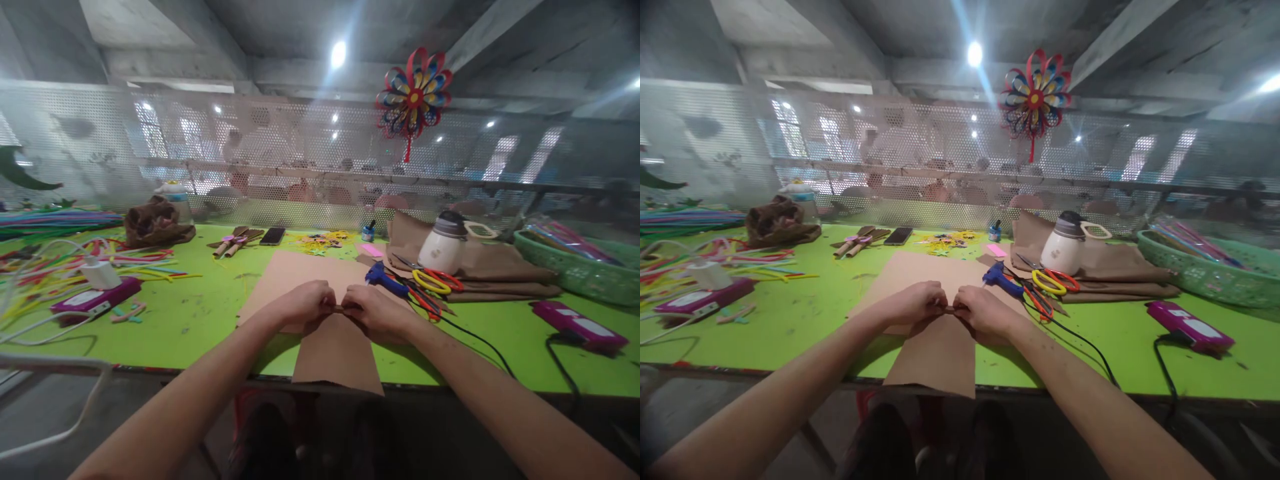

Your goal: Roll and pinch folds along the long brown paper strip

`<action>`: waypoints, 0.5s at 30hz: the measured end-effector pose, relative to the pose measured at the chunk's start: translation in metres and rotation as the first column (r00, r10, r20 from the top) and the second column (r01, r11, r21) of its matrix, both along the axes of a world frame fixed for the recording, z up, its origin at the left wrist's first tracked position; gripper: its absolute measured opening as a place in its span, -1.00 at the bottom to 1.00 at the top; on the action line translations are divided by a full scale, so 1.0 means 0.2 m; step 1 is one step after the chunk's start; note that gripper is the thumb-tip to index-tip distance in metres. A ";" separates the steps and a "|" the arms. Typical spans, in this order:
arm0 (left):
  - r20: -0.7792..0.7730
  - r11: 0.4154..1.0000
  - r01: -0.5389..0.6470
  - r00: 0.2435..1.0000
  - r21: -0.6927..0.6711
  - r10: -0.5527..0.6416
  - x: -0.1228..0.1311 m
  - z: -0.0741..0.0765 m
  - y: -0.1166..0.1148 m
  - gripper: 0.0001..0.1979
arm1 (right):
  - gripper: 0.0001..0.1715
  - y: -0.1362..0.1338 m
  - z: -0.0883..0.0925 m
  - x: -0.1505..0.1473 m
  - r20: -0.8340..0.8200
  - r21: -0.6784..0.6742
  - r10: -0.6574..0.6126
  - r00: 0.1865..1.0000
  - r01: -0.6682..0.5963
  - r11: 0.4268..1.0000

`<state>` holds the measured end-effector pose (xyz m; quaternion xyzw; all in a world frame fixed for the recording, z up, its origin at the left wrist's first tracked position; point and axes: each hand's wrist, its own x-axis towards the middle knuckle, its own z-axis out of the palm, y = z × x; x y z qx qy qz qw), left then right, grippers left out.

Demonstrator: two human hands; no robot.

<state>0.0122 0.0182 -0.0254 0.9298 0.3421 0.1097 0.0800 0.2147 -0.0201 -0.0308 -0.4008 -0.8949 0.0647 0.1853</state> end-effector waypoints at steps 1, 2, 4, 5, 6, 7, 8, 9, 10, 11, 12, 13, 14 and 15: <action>0.036 1.000 -0.007 0.999 0.002 0.007 -0.01 -0.01 -0.01 -0.83 | -0.84 0.00 0.00 0.00 -0.004 -0.008 0.003 1.000 -0.003 1.000; 0.070 1.000 -0.019 0.997 -0.006 0.019 -0.02 -0.02 -0.02 -0.82 | -0.84 0.01 0.00 0.00 -0.008 -0.016 0.006 1.000 -0.006 1.000; 0.122 0.998 -0.047 0.991 -0.040 0.051 -0.03 -0.04 -0.03 -0.81 | -0.84 0.01 0.00 0.00 -0.012 -0.022 0.014 1.000 -0.014 1.000; 0.142 0.997 -0.058 0.988 -0.055 0.065 -0.04 -0.05 -0.04 -0.80 | -0.83 0.01 -0.01 0.00 -0.009 -0.018 0.020 1.000 -0.020 1.000; 0.159 0.996 -0.068 0.984 -0.061 0.077 -0.04 -0.06 -0.04 -0.78 | -0.82 0.01 0.00 0.00 -0.003 -0.011 0.026 1.000 -0.026 1.000; 0.174 0.995 -0.076 0.981 -0.056 0.085 -0.04 -0.07 -0.04 -0.76 | -0.81 0.01 0.00 0.00 0.007 -0.004 0.031 0.999 -0.031 1.000; 0.187 0.996 -0.083 0.978 -0.045 0.090 -0.05 -0.07 -0.03 -0.75 | -0.81 0.00 0.00 0.00 0.017 0.005 0.033 0.999 -0.033 0.999; 0.194 0.996 -0.085 0.977 -0.030 0.089 -0.05 -0.08 -0.03 -0.74 | -0.80 0.00 0.00 0.00 0.028 0.014 0.033 0.999 -0.034 0.999; 0.192 0.997 -0.080 0.978 -0.012 0.081 -0.06 -0.08 -0.03 -0.77 | -0.80 -0.01 0.00 0.01 0.041 0.022 0.032 0.999 -0.033 0.999; 0.182 0.997 -0.070 0.981 0.008 0.068 -0.07 -0.08 -0.03 -0.81 | -0.80 -0.01 0.01 0.01 0.055 0.031 0.032 0.998 -0.033 0.999; 0.172 0.998 -0.059 0.984 0.025 0.054 -0.07 -0.08 -0.03 -0.84 | -0.81 -0.02 0.01 0.02 0.068 0.042 0.032 0.997 -0.035 0.999; 0.164 0.998 -0.045 0.986 0.039 0.038 -0.08 -0.08 -0.04 -0.86 | -0.81 -0.02 0.01 0.03 0.083 0.051 0.034 0.996 -0.039 0.998; 0.159 0.998 -0.033 0.987 0.049 0.025 -0.08 -0.07 -0.04 -0.86 | -0.82 -0.02 0.02 0.04 0.098 0.056 0.036 0.995 -0.041 0.998; 0.159 0.998 -0.024 0.987 0.056 0.014 -0.09 -0.07 -0.04 -0.86 | -0.83 -0.02 0.02 0.05 0.111 0.055 0.038 0.993 -0.044 0.997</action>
